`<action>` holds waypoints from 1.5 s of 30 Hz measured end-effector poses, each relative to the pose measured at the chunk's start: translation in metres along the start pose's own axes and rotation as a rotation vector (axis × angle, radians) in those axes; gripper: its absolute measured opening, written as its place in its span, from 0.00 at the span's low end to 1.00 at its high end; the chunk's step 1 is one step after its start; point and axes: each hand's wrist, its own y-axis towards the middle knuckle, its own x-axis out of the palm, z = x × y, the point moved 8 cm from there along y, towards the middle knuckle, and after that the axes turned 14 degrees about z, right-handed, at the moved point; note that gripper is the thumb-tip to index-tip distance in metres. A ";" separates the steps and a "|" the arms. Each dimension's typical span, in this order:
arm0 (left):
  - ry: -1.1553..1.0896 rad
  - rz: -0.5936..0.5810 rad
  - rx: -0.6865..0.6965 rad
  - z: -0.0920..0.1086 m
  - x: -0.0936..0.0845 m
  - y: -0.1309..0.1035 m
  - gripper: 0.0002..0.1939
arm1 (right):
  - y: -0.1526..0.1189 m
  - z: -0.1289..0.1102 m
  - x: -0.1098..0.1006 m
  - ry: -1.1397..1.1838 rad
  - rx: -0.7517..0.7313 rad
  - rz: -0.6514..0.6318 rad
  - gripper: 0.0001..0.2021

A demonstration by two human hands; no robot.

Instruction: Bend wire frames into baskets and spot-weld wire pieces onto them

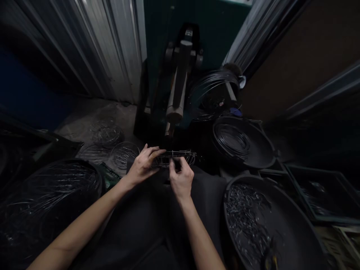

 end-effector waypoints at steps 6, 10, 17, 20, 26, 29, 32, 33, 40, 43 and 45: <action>-0.018 0.051 -0.010 -0.015 0.003 0.008 0.32 | 0.013 -0.004 0.012 -0.001 -0.081 0.009 0.10; -0.040 0.065 -0.022 -0.022 0.005 0.015 0.32 | 0.019 -0.003 0.018 -0.003 -0.105 0.006 0.10; -0.061 0.064 -0.052 -0.030 0.007 0.021 0.32 | 0.025 -0.001 0.025 0.010 -0.153 0.013 0.10; -0.051 0.080 -0.039 -0.031 0.007 0.025 0.32 | 0.028 -0.002 0.027 0.019 -0.174 0.025 0.09; -0.045 0.100 -0.021 -0.034 0.007 0.033 0.31 | 0.034 0.000 0.030 0.039 -0.190 0.041 0.09; -0.044 0.112 -0.008 -0.035 0.007 0.033 0.32 | 0.034 -0.001 0.029 0.043 -0.195 0.058 0.09; -0.053 0.137 0.006 -0.034 0.005 0.032 0.32 | 0.034 -0.004 0.028 0.040 -0.195 0.073 0.09; -0.054 0.141 0.008 -0.034 0.005 0.032 0.32 | 0.034 -0.004 0.027 0.037 -0.195 0.080 0.09; -0.031 0.138 0.011 -0.037 0.007 0.033 0.30 | 0.034 -0.003 0.031 0.015 -0.200 0.092 0.10; -0.027 0.135 0.004 -0.038 0.008 0.033 0.30 | 0.034 -0.003 0.032 0.010 -0.206 0.101 0.10; -0.028 0.131 -0.001 -0.038 0.008 0.033 0.30 | 0.034 -0.003 0.032 0.007 -0.207 0.102 0.10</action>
